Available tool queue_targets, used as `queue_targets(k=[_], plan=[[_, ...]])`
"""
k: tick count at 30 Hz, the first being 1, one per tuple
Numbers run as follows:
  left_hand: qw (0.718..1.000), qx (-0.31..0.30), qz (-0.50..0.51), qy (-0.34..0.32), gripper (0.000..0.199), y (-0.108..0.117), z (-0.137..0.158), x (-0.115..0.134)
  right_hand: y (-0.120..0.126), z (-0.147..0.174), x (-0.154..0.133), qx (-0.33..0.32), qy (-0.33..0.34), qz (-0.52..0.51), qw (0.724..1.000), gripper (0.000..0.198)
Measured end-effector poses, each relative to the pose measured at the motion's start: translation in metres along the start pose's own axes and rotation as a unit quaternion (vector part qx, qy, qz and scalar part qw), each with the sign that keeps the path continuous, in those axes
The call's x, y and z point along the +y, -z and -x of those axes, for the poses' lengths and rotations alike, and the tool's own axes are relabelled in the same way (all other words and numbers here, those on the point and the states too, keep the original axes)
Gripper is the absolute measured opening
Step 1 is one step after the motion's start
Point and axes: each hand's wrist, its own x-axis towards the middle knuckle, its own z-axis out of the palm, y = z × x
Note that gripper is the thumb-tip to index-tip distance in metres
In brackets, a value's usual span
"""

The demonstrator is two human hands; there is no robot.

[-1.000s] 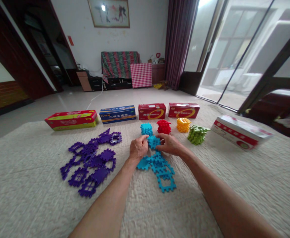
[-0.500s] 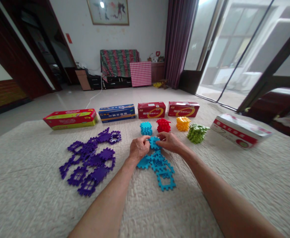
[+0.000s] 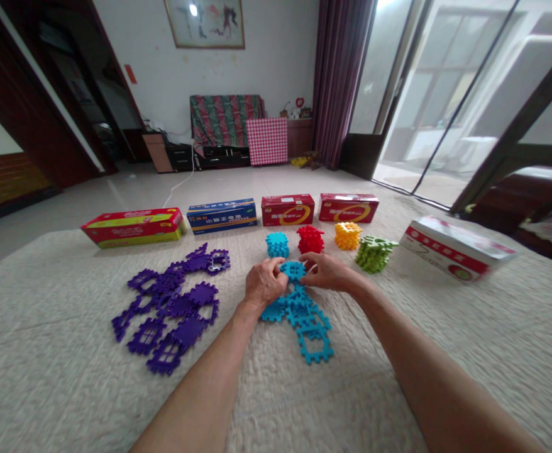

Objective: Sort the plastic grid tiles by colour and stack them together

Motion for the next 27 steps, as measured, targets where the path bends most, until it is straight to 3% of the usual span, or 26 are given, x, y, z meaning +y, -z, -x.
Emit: queue_targets(k=[3,11,16,22,27], plan=[[1.0,-0.01,-0.003,0.005,0.042,0.001,0.001,0.001,-0.005,-0.001,-0.002,0.014,0.017,0.007,1.0,0.028],[1.0,-0.01,-0.008,0.024,0.045,0.002,-0.001,0.002,-0.009,-0.003,0.002,0.043,0.028,-0.02,0.998,0.036],[0.999,-0.012,-0.011,0.03,0.047,0.003,-0.001,0.001,-0.01,-0.004,0.001,0.047,0.023,-0.014,0.999,0.027],[0.999,-0.003,0.034,0.028,0.046,0.003,-0.002,0.0,-0.016,-0.01,0.004,0.049,-0.036,-0.059,0.996,0.039],[0.995,-0.007,0.092,0.038,0.041,0.003,-0.003,0.002,-0.031,-0.017,0.009,0.13,-0.092,-0.068,0.985,0.031]])
